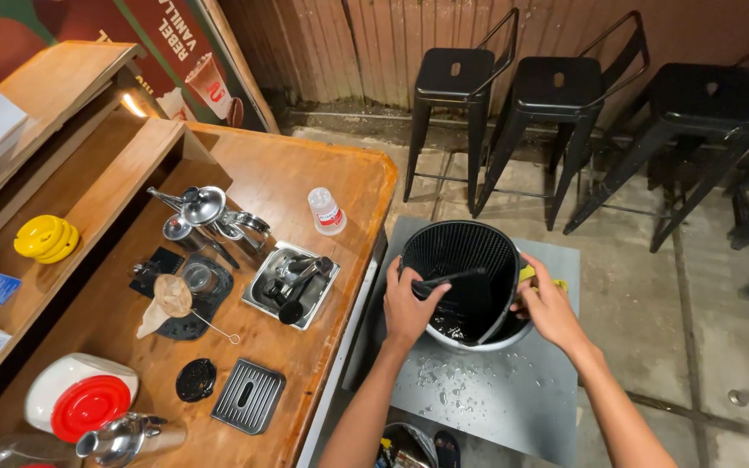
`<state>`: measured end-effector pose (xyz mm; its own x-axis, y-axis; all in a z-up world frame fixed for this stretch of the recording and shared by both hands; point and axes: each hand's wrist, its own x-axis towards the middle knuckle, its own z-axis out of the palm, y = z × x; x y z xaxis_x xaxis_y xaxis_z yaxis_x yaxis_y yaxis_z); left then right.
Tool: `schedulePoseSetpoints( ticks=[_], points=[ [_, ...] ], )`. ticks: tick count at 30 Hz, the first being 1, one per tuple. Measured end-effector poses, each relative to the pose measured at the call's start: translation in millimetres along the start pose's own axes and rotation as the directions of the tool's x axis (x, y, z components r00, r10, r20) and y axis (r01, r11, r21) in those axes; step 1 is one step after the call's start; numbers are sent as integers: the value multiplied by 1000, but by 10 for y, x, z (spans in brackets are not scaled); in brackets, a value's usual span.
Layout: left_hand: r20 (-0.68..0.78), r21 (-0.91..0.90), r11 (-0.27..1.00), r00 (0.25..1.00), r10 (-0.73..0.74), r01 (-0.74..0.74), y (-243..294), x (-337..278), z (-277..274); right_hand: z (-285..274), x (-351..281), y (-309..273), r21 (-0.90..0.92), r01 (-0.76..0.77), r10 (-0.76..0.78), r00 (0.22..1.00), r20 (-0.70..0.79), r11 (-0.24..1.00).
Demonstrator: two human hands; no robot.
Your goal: Cleaning espresso machine components, organizing milk cartons, and dusting the counter area.
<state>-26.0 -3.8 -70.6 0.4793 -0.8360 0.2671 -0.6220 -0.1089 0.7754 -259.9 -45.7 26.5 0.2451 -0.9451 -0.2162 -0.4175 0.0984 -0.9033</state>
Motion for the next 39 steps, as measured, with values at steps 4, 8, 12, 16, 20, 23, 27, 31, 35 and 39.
schedulePoseSetpoints(
  ticks=[4,8,12,16,20,23,27,31,35,39],
  points=[
    [-63,0,1000,998,7,-7,-56,50,40,-127,118,415,-267,233,-198,968,153,935],
    [-11,26,1000,1000,-6,6,-145,81,132,-41,92,346,-445,302,-247,952,179,843],
    [42,21,999,999,25,-26,-39,89,141,154,255,489,-426,330,-330,941,77,842],
    [118,-110,994,992,40,-27,173,65,19,406,522,801,-421,321,-382,921,-68,848],
    [245,-333,938,953,179,-91,209,59,-63,523,666,943,-450,286,-393,905,-164,846],
    [341,-430,901,912,228,-65,295,82,-234,523,635,810,-408,274,-382,900,-211,871],
    [450,-371,916,833,323,-154,7,124,-116,493,616,552,-280,128,-197,953,-231,951],
    [399,-446,895,895,200,-1,229,126,-214,489,678,679,-173,165,-201,956,-213,971],
    [382,-397,917,912,148,18,-113,199,43,443,897,1066,-144,328,-349,923,-159,934],
    [295,-404,909,926,234,-101,-330,313,236,390,798,811,-37,151,-155,982,-109,988]
  ],
)
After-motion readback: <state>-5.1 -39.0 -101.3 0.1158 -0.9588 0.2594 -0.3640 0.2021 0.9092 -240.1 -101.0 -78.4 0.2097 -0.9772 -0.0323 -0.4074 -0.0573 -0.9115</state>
